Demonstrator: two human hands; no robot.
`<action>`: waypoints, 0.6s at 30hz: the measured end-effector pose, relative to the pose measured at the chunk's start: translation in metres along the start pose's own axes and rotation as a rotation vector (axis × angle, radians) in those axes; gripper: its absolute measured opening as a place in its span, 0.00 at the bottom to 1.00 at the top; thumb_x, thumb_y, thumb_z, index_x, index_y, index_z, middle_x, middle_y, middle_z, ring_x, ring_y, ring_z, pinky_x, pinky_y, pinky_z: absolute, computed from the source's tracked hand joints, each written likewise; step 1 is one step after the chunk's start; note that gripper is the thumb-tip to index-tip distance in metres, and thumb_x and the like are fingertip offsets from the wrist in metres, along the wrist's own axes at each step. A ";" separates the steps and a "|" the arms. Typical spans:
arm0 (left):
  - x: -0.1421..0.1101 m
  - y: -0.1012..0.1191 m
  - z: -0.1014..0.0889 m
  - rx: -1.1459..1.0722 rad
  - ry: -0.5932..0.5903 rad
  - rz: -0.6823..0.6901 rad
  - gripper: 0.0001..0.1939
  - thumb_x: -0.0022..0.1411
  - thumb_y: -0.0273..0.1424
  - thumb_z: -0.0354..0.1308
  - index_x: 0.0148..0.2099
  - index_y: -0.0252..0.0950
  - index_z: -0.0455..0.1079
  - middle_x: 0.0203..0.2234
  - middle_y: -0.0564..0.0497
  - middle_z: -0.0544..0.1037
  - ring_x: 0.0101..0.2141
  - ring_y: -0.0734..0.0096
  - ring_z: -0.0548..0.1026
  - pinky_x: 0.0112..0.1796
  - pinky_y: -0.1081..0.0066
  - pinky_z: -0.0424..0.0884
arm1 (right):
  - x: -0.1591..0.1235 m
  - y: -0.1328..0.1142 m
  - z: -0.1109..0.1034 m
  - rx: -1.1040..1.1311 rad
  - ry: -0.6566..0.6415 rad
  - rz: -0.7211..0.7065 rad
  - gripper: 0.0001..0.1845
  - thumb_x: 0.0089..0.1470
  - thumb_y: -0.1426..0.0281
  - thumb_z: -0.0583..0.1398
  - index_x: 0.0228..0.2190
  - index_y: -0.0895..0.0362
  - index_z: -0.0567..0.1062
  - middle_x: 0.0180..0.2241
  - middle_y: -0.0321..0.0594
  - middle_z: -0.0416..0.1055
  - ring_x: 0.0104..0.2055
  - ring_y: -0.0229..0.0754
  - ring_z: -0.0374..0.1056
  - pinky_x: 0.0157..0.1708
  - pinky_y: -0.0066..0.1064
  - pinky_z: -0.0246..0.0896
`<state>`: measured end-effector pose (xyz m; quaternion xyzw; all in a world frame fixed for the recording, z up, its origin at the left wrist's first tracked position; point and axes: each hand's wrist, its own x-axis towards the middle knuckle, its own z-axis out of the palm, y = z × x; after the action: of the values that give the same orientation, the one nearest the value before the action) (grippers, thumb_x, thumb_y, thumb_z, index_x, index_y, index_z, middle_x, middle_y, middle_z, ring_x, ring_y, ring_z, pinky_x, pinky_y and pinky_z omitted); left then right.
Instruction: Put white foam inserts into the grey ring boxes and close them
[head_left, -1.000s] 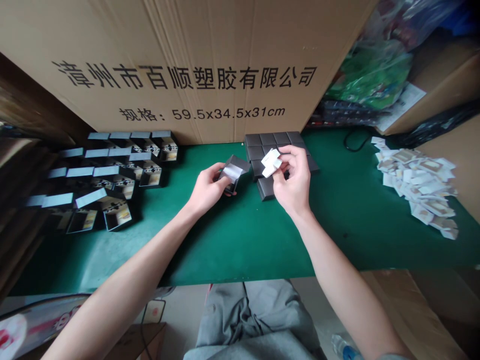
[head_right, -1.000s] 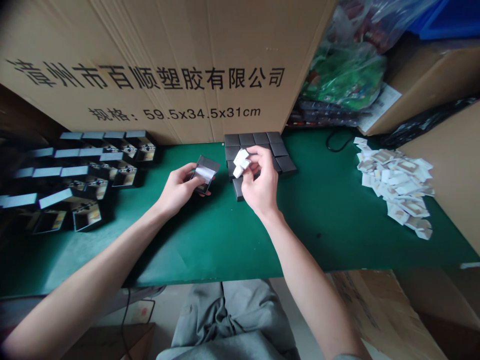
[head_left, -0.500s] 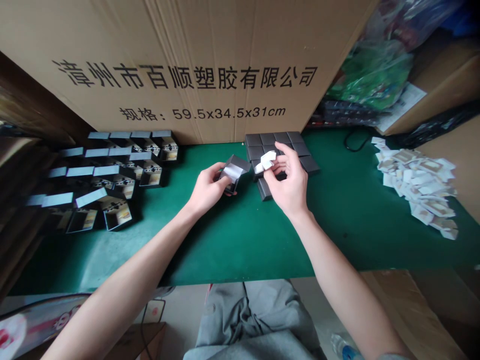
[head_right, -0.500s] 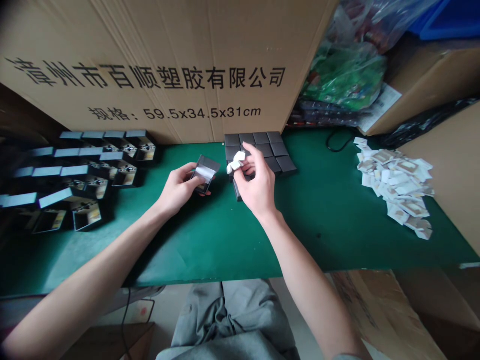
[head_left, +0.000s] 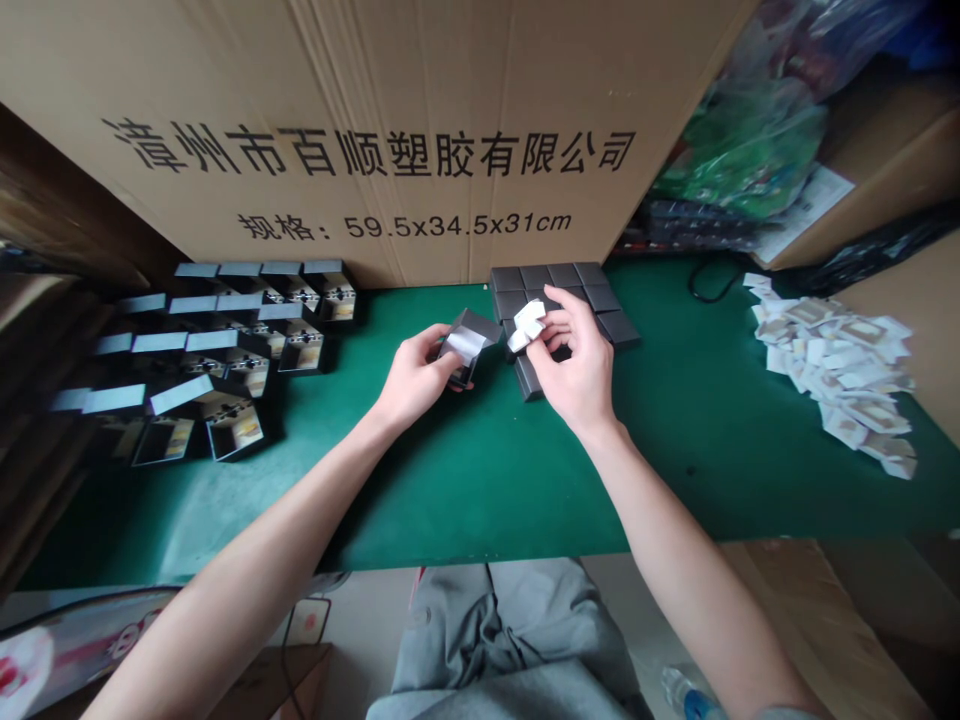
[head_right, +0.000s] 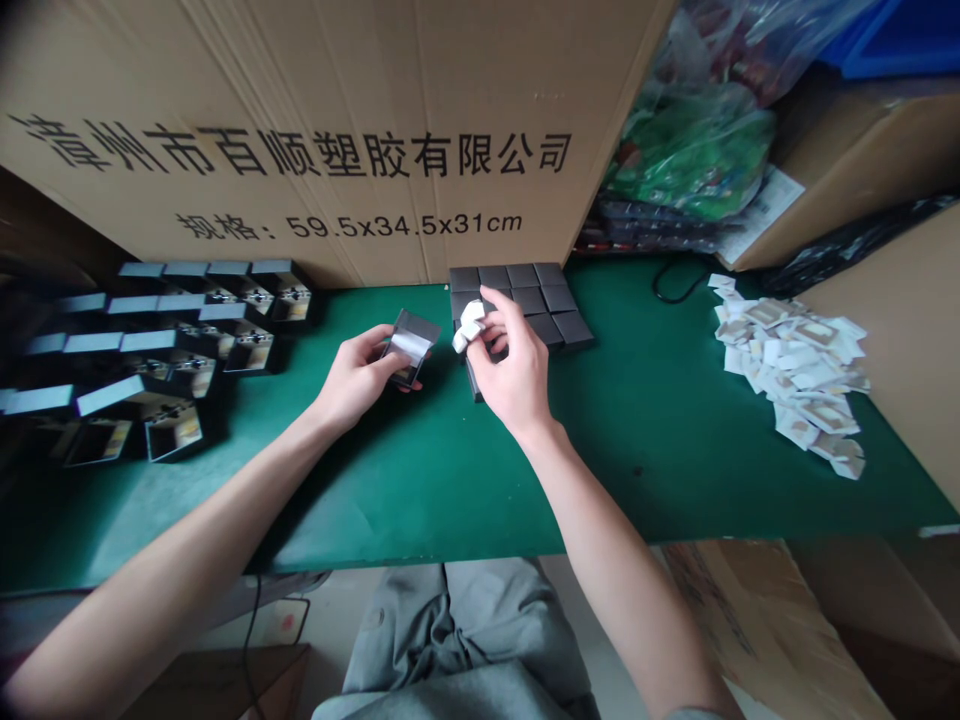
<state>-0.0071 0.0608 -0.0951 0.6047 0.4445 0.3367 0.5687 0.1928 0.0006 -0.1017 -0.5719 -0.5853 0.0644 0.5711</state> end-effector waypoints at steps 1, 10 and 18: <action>0.000 0.000 0.000 -0.003 0.002 0.000 0.12 0.57 0.27 0.60 0.45 0.34 0.74 0.32 0.52 0.82 0.24 0.67 0.82 0.26 0.72 0.77 | 0.000 0.000 0.000 0.005 -0.004 -0.001 0.24 0.58 0.70 0.62 0.57 0.52 0.73 0.40 0.37 0.80 0.35 0.38 0.73 0.36 0.32 0.71; -0.001 -0.001 0.000 -0.006 0.004 0.002 0.11 0.57 0.27 0.60 0.44 0.34 0.73 0.30 0.53 0.82 0.25 0.67 0.83 0.26 0.74 0.76 | -0.001 0.000 0.000 0.003 0.005 -0.026 0.21 0.59 0.72 0.62 0.54 0.52 0.75 0.38 0.37 0.81 0.36 0.38 0.75 0.37 0.30 0.71; 0.000 0.001 0.000 -0.015 0.003 0.001 0.12 0.57 0.27 0.60 0.44 0.34 0.73 0.30 0.53 0.82 0.24 0.68 0.82 0.25 0.74 0.75 | -0.001 0.001 0.001 -0.012 0.014 -0.031 0.21 0.58 0.72 0.62 0.53 0.52 0.75 0.38 0.36 0.80 0.35 0.38 0.74 0.36 0.31 0.71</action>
<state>-0.0068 0.0607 -0.0941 0.6000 0.4424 0.3411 0.5726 0.1926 0.0009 -0.1035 -0.5667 -0.5906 0.0479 0.5725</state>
